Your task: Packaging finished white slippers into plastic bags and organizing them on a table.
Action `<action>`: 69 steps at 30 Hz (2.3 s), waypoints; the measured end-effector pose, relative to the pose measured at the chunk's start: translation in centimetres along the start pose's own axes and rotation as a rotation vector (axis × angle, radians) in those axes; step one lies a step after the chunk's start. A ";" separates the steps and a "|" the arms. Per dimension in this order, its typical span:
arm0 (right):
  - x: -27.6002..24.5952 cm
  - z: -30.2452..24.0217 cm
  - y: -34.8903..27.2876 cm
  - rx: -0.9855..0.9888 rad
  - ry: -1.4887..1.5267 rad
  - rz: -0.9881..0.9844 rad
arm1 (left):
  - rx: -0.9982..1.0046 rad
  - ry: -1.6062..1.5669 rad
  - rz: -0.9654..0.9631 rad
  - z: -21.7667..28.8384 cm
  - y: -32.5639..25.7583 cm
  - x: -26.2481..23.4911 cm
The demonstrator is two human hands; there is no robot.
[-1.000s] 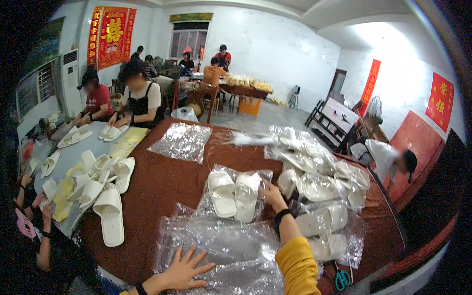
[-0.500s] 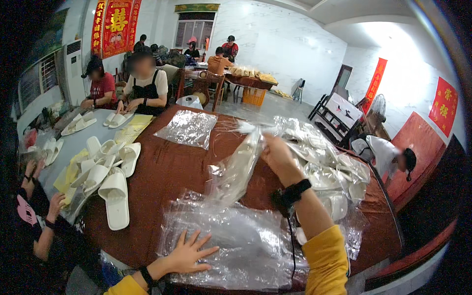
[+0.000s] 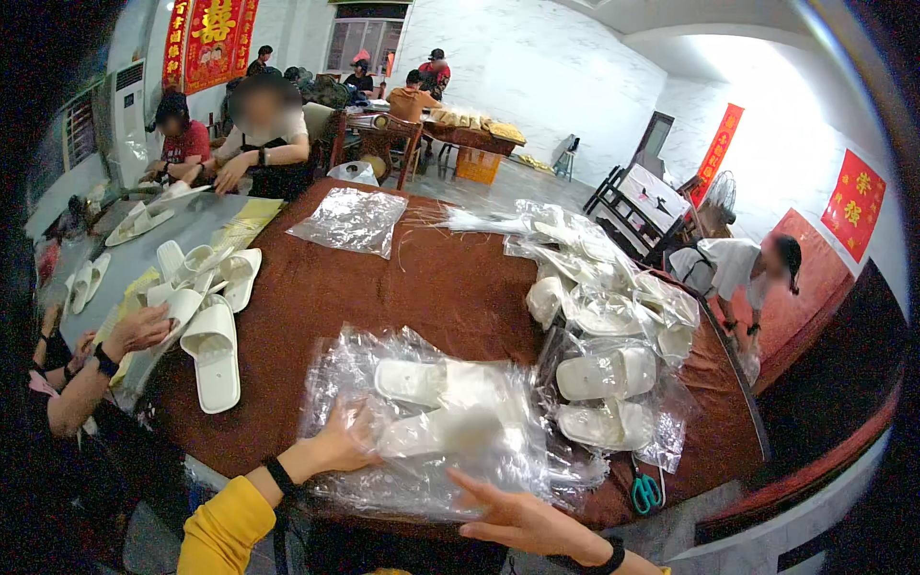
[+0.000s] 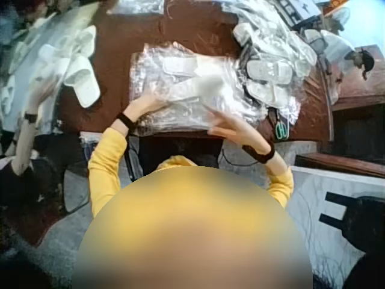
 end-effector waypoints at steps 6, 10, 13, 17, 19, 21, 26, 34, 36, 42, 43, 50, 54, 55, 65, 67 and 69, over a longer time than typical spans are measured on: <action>-9.1 9.3 0.7 0.237 -0.004 0.585 | -0.014 0.025 -0.006 -1.8 0.2 2.5; -10.1 18.9 3.8 0.532 -0.539 0.551 | 0.001 -0.008 -0.012 -1.5 0.7 2.4; -7.0 21.2 5.2 0.653 0.117 0.470 | -0.049 -0.024 -0.093 -1.1 0.4 1.9; -6.8 19.5 6.7 0.391 -0.403 0.605 | -0.027 -0.011 0.026 -2.3 -0.2 2.6; -6.4 14.4 7.6 0.219 -0.772 0.674 | -0.039 -0.076 -0.030 -1.6 0.0 2.6; -5.7 10.8 8.6 0.131 -0.821 0.669 | -0.044 -0.161 -0.074 -0.5 0.1 1.4; -3.4 13.2 15.2 0.108 -0.342 0.452 | 0.063 -0.176 -0.168 -4.1 3.6 6.3; -6.1 -6.8 36.6 -0.268 0.007 0.565 | -0.110 -0.387 0.156 -2.4 0.9 1.7; -9.9 -14.1 40.4 -0.425 -0.091 0.699 | -0.096 -0.216 0.036 -1.6 1.2 1.7; -19.9 -36.3 35.0 -0.931 0.304 0.808 | -0.028 -0.189 0.095 -1.5 1.0 2.4; -20.1 -36.8 34.1 -0.930 0.318 0.774 | -0.027 -0.192 0.116 -1.7 0.8 2.4; -22.5 -28.4 24.0 -0.740 0.398 0.676 | -0.025 -0.157 0.036 -1.0 1.2 1.7; -22.7 -16.9 17.0 -0.426 0.365 0.762 | -0.041 -0.145 0.027 -1.4 0.5 1.4; -22.8 -13.1 15.2 -0.345 0.157 0.792 | -0.052 -0.138 0.040 -1.7 0.3 1.4; -9.7 9.4 7.6 -0.034 0.133 0.752 | 0.056 -0.164 0.165 -1.9 -0.1 1.7; -6.9 10.5 8.1 -0.049 -0.124 0.732 | 0.030 -0.216 0.125 -2.0 0.0 1.6; -5.8 11.8 8.4 0.068 -0.268 0.616 | -0.004 -0.265 0.085 -2.2 0.0 1.2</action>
Point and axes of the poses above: each hand's wrist, its own y-axis towards the middle knuckle, its own x-axis out of the palm, z = x × y, the point moved 5 cm from there along y, towards the middle knuckle, and after that the axes turned 15 degrees about -y, right-handed, at the moved point
